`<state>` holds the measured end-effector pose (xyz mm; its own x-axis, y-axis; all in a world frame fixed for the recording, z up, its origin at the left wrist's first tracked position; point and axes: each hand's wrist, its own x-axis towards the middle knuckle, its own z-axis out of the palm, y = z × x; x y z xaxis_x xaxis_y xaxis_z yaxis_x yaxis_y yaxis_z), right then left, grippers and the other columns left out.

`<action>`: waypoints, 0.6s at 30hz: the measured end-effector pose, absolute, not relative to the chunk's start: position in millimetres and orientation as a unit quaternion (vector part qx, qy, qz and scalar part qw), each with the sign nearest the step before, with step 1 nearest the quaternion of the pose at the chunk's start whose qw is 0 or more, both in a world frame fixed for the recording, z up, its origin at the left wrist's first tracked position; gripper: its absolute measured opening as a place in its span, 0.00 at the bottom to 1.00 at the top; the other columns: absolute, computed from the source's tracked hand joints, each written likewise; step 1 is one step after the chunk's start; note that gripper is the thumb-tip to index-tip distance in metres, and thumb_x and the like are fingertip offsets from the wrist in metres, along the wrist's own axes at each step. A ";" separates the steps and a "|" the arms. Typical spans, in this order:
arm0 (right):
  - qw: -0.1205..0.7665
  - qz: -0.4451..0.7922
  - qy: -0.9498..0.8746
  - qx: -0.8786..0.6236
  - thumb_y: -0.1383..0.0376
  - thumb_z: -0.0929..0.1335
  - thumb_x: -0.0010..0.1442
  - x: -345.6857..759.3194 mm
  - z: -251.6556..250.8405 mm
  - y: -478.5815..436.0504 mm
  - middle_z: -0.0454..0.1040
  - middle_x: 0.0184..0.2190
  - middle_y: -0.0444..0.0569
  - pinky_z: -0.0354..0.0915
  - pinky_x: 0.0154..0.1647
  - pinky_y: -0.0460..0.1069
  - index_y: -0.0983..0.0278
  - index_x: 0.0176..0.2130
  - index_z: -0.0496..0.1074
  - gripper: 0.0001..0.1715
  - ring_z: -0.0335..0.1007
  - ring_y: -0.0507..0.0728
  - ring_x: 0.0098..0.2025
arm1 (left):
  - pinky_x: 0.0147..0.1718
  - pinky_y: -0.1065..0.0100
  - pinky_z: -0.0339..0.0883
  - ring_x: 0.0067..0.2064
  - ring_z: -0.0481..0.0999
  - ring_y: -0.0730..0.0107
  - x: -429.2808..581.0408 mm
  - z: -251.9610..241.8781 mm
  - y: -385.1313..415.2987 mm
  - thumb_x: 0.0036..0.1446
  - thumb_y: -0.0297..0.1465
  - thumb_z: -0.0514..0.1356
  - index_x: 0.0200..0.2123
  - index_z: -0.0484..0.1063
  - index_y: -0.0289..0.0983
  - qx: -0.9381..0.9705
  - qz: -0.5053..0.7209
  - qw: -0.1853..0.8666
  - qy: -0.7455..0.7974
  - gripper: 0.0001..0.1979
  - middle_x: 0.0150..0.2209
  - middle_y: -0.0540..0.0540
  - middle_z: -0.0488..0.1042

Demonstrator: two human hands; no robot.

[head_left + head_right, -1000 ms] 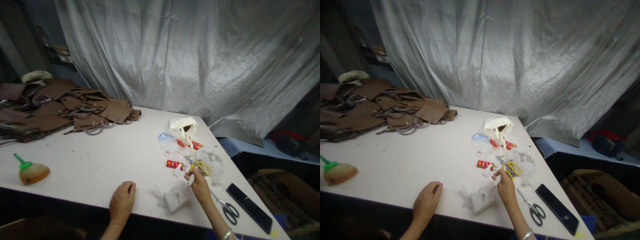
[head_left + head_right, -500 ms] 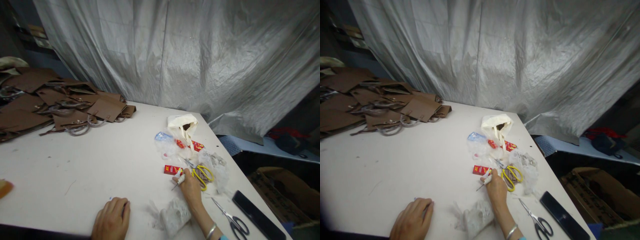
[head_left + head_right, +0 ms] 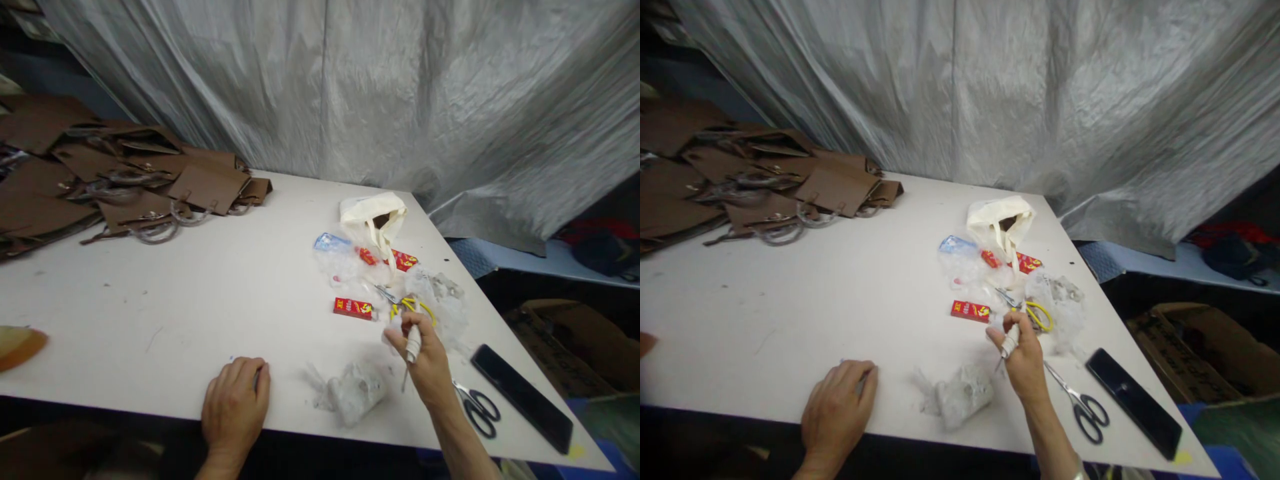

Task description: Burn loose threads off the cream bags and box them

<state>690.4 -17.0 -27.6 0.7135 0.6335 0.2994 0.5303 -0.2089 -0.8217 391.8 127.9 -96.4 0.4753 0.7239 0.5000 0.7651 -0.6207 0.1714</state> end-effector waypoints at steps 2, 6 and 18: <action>0.513 0.079 -0.372 -0.769 0.51 0.71 0.63 681.4 -18.7 -41.8 0.72 0.37 0.45 0.70 0.44 0.52 0.58 0.45 0.67 0.18 0.74 0.58 0.38 | 0.38 0.59 0.61 0.37 0.75 0.56 393.1 -95.9 127.7 0.69 0.33 0.55 0.37 0.74 0.40 -0.858 -0.270 0.040 -0.434 0.10 0.34 0.45 0.78; 0.492 0.163 -0.398 -0.757 0.54 0.72 0.64 654.6 -20.1 -84.2 0.77 0.34 0.46 0.73 0.36 0.49 0.57 0.43 0.70 0.13 0.78 0.59 0.35 | 0.39 0.60 0.60 0.37 0.75 0.56 395.8 -94.2 127.0 0.68 0.33 0.55 0.36 0.74 0.40 -0.858 -0.266 0.042 -0.437 0.09 0.34 0.45 0.78; 0.442 0.215 -0.439 -0.752 0.57 0.73 0.65 629.0 -44.9 -105.4 0.82 0.32 0.45 0.75 0.33 0.43 0.57 0.44 0.81 0.10 0.80 0.56 0.31 | 0.38 0.60 0.60 0.37 0.74 0.57 400.8 -91.4 125.7 0.69 0.32 0.56 0.36 0.74 0.40 -0.856 -0.264 0.028 -0.444 0.09 0.33 0.45 0.78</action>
